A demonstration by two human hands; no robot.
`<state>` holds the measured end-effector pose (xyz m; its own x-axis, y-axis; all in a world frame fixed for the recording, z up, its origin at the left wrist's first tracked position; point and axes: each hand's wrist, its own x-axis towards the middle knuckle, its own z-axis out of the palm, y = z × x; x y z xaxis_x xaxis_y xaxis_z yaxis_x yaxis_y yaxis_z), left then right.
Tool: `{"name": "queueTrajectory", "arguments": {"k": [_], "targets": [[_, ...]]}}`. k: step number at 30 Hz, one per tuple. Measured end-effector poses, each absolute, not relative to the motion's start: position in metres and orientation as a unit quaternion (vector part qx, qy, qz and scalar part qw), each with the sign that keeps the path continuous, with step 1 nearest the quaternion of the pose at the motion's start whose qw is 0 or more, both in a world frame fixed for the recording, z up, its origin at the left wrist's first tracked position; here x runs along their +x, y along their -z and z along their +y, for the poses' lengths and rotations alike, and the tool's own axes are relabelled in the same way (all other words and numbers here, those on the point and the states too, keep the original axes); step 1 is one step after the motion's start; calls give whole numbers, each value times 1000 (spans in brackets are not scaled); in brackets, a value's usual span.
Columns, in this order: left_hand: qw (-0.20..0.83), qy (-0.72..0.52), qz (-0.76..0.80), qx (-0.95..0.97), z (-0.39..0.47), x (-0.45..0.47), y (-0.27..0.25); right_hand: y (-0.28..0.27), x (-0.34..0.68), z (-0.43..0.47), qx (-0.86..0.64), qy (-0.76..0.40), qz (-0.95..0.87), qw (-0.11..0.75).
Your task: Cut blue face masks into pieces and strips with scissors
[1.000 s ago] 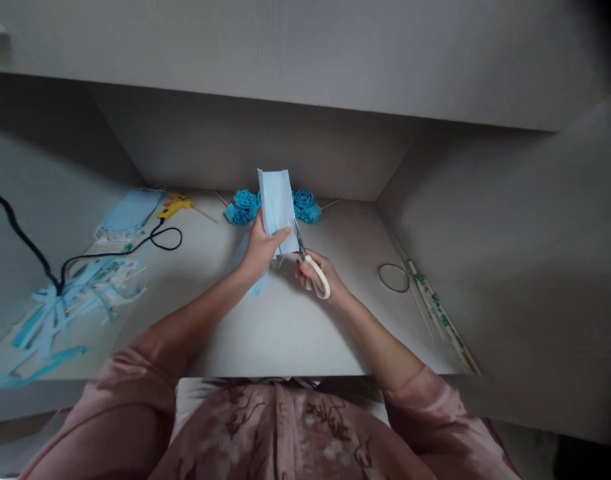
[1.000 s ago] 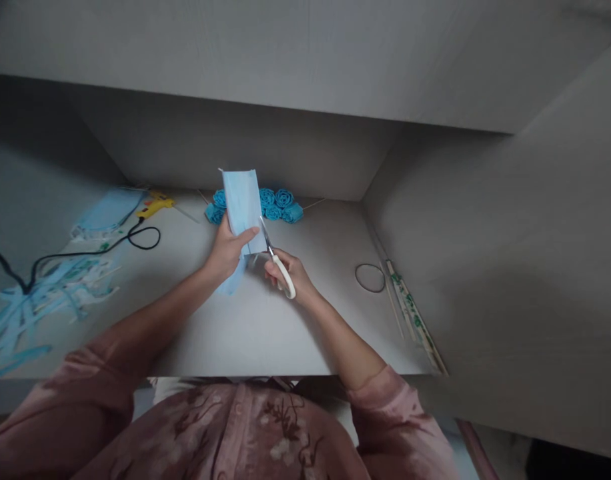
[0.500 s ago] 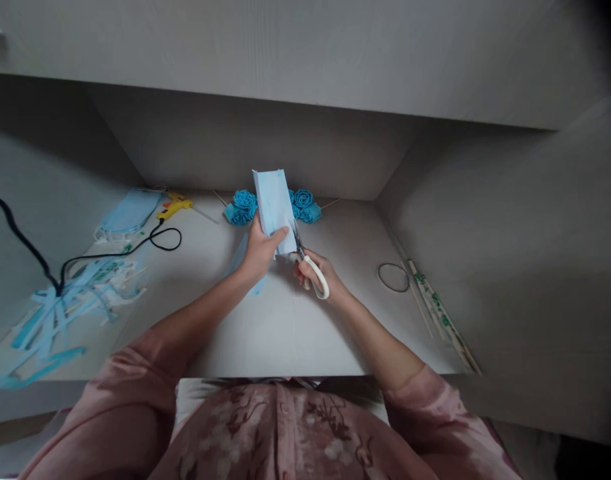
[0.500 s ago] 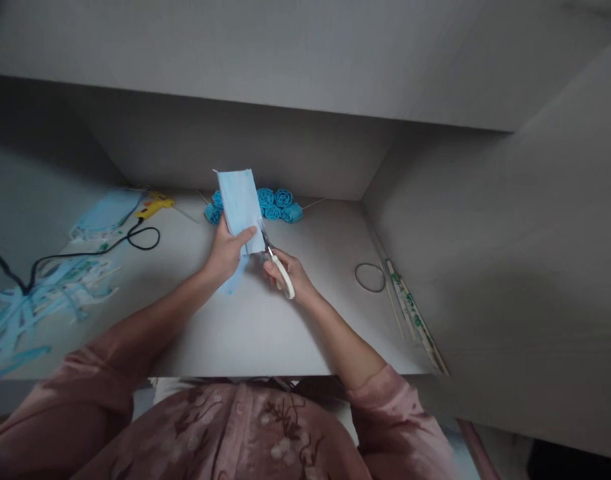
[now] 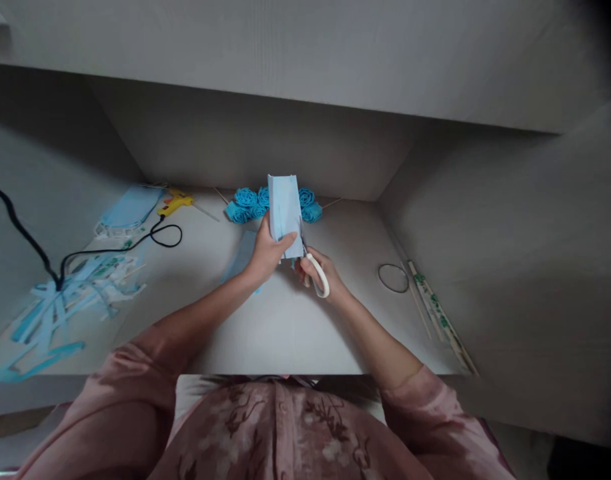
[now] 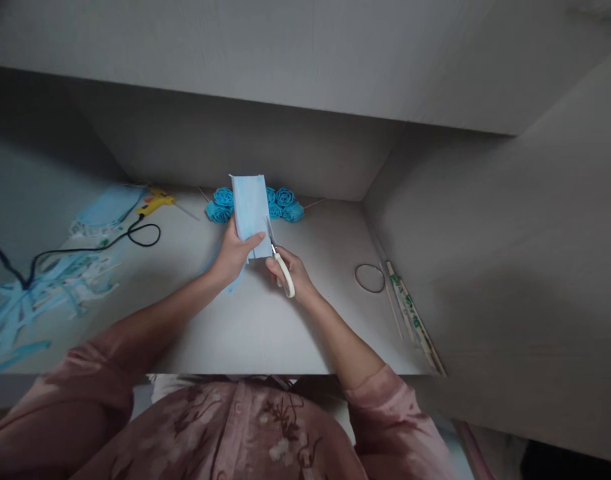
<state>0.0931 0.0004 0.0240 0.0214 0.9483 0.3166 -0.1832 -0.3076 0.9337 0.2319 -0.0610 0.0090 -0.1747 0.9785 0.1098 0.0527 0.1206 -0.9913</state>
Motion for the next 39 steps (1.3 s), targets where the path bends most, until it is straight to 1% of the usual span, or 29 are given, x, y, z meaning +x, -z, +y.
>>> {"name": "queueTrajectory", "arguments": {"k": [19, 31, 39], "targets": [[470, -606, 359, 532, 0, 93, -23, -10, 231, -64, -436, -489, -579, 486], [461, -605, 361, 539, 0, 93, -20, -6, 229, -62, -439, -506, -552, 497], [474, -623, 343, 520, 4, 87, -30, -7, 229, -63, -437, -517, -554, 486]]}}
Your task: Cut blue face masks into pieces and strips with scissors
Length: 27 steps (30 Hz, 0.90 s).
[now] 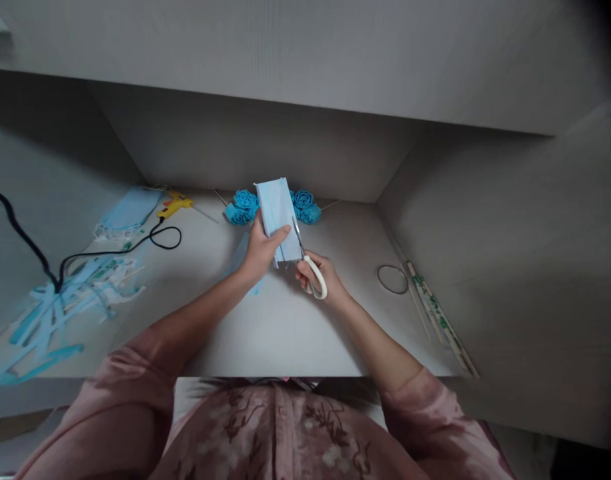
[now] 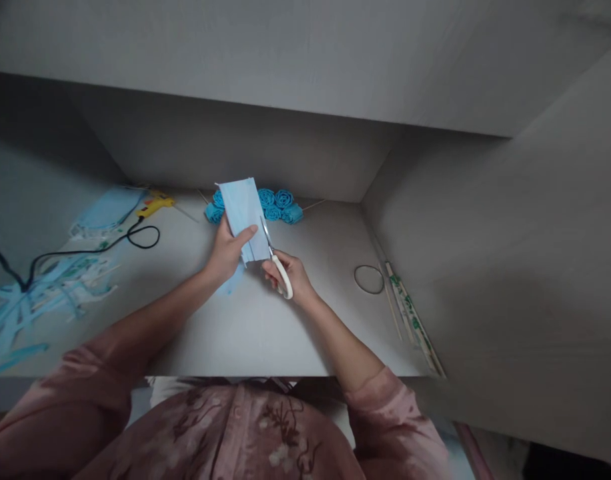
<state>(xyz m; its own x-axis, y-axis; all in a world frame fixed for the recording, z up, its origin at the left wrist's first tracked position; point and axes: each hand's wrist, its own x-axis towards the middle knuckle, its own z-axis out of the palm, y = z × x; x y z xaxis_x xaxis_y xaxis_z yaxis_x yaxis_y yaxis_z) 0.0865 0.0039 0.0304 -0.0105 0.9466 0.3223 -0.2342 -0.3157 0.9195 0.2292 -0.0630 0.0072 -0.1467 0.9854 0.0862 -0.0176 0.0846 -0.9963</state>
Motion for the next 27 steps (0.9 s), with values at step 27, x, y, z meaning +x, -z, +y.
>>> {"name": "queueTrajectory", "arguments": {"k": [27], "targets": [[458, -597, 366, 548, 2, 90, -26, -1, 233, -60, -410, -494, -595, 484]]}}
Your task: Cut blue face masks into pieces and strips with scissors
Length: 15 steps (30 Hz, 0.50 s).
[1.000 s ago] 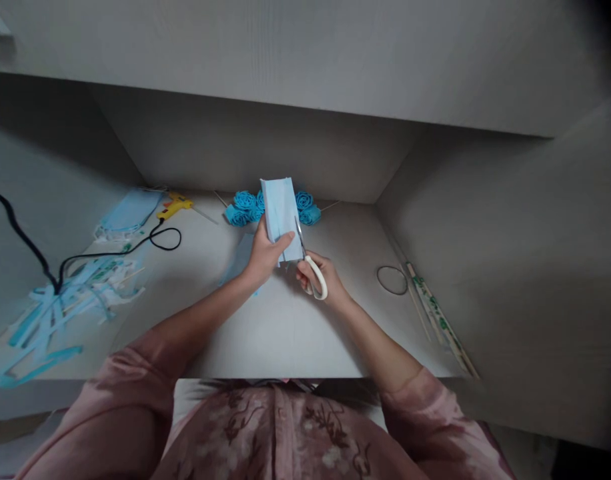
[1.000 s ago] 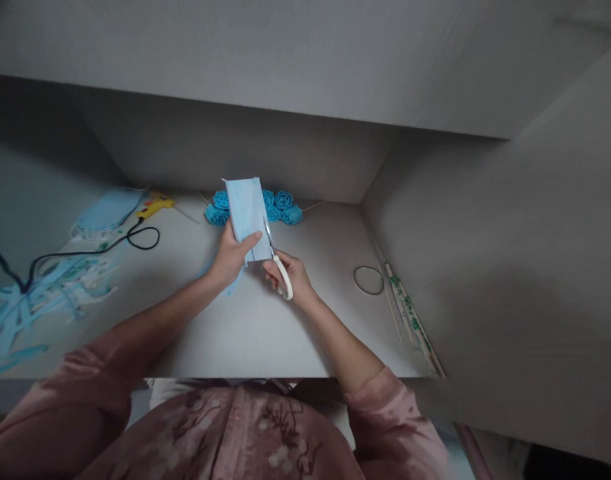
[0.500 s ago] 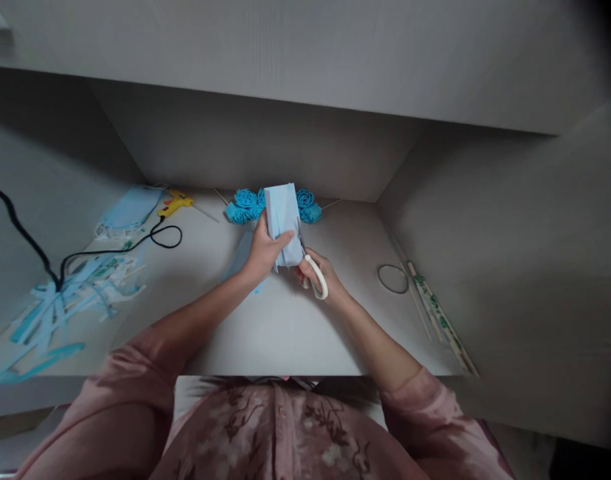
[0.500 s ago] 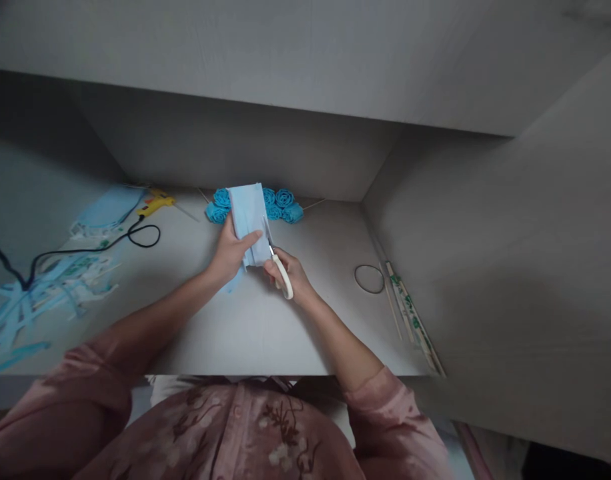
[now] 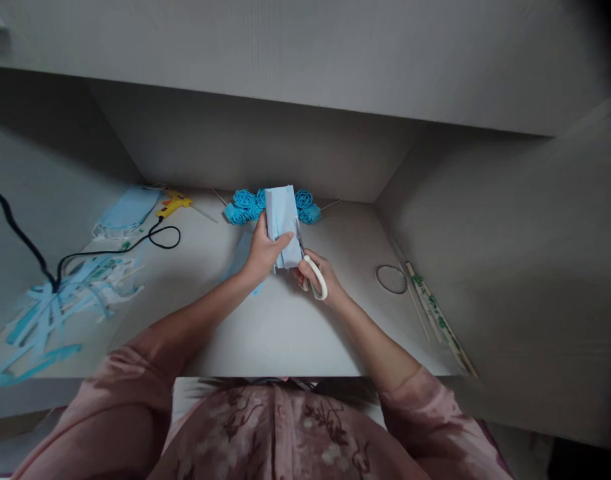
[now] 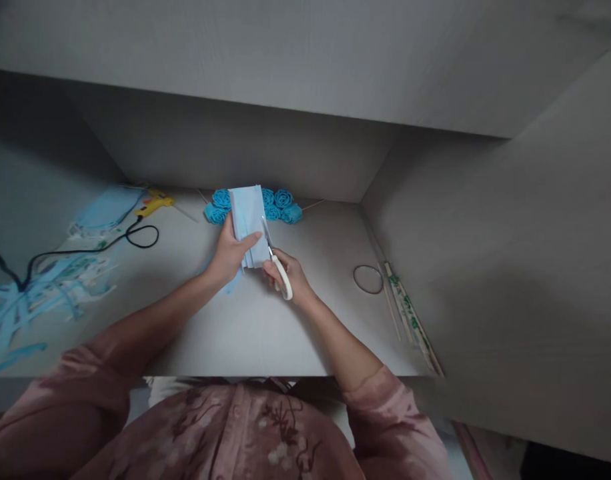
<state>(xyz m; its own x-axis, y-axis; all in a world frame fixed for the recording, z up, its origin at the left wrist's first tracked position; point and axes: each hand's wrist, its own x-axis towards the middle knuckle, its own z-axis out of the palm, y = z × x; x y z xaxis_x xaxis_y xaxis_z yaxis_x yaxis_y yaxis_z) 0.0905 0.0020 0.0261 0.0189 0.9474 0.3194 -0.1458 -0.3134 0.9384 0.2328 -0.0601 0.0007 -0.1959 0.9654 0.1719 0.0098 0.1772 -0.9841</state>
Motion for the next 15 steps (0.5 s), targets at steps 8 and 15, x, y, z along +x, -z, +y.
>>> {"name": "queueTrajectory", "arguments": {"k": [8, 15], "targets": [[458, -596, 368, 546, 0, 90, -28, 0, 231, -61, -402, -499, -588, 494], [459, -598, 370, 544, 1, 91, -27, 0, 229, -62, -415, -507, -570, 495]]}}
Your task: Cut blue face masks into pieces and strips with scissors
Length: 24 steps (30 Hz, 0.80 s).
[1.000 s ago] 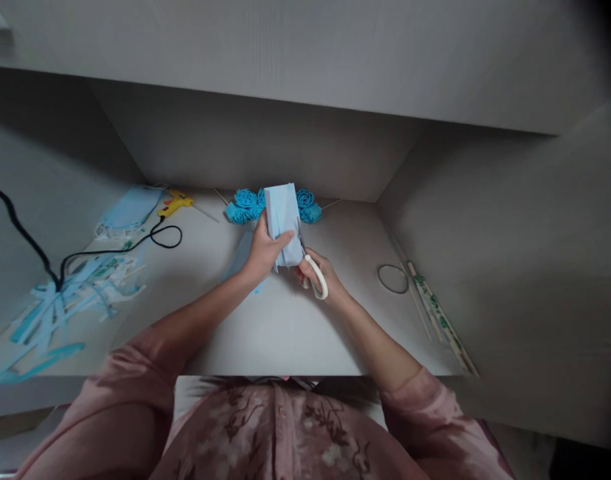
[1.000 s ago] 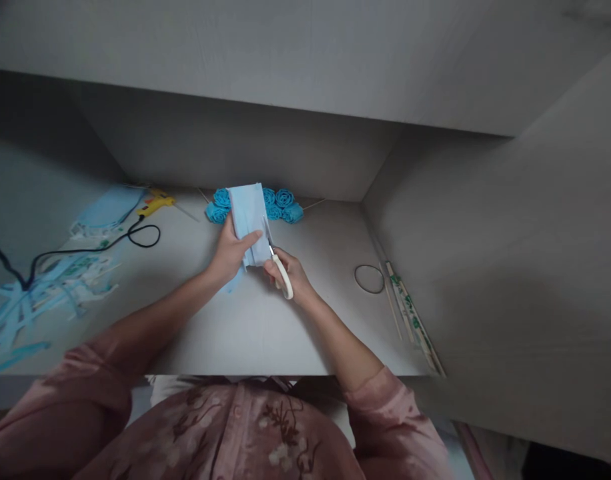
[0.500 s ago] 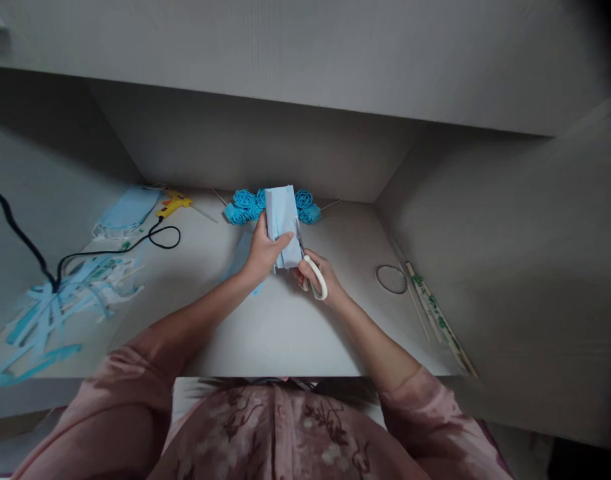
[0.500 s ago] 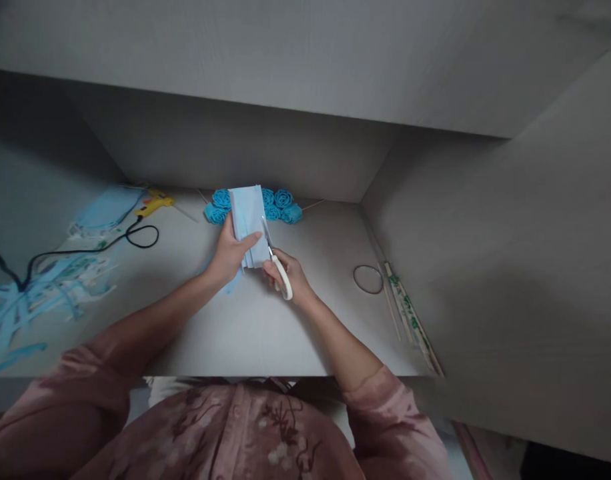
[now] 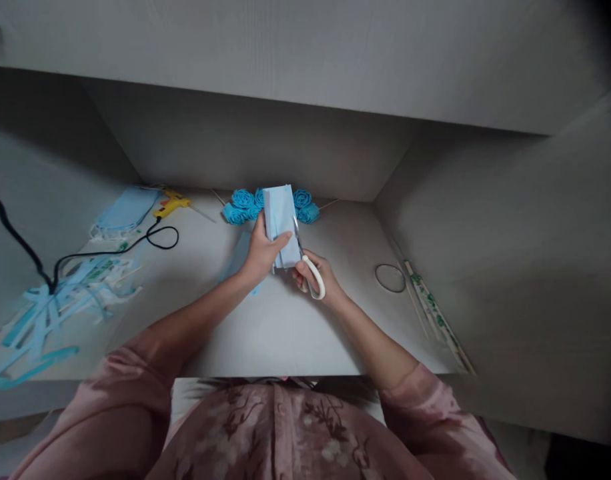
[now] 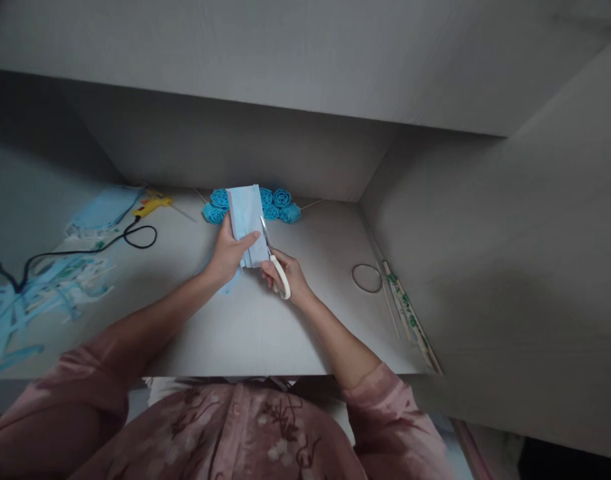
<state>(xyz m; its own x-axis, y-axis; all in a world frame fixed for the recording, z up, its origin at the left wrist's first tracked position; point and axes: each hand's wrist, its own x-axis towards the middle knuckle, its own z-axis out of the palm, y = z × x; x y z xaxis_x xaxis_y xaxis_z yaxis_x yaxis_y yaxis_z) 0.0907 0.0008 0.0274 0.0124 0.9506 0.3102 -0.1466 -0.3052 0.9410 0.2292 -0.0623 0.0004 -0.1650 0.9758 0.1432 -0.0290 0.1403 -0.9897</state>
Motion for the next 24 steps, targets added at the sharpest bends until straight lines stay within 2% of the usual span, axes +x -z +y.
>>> {"name": "queueTrajectory", "arguments": {"k": [24], "targets": [[449, -612, 367, 538, 4, 86, -32, -3, 231, -62, -411, -500, -594, 477]]}}
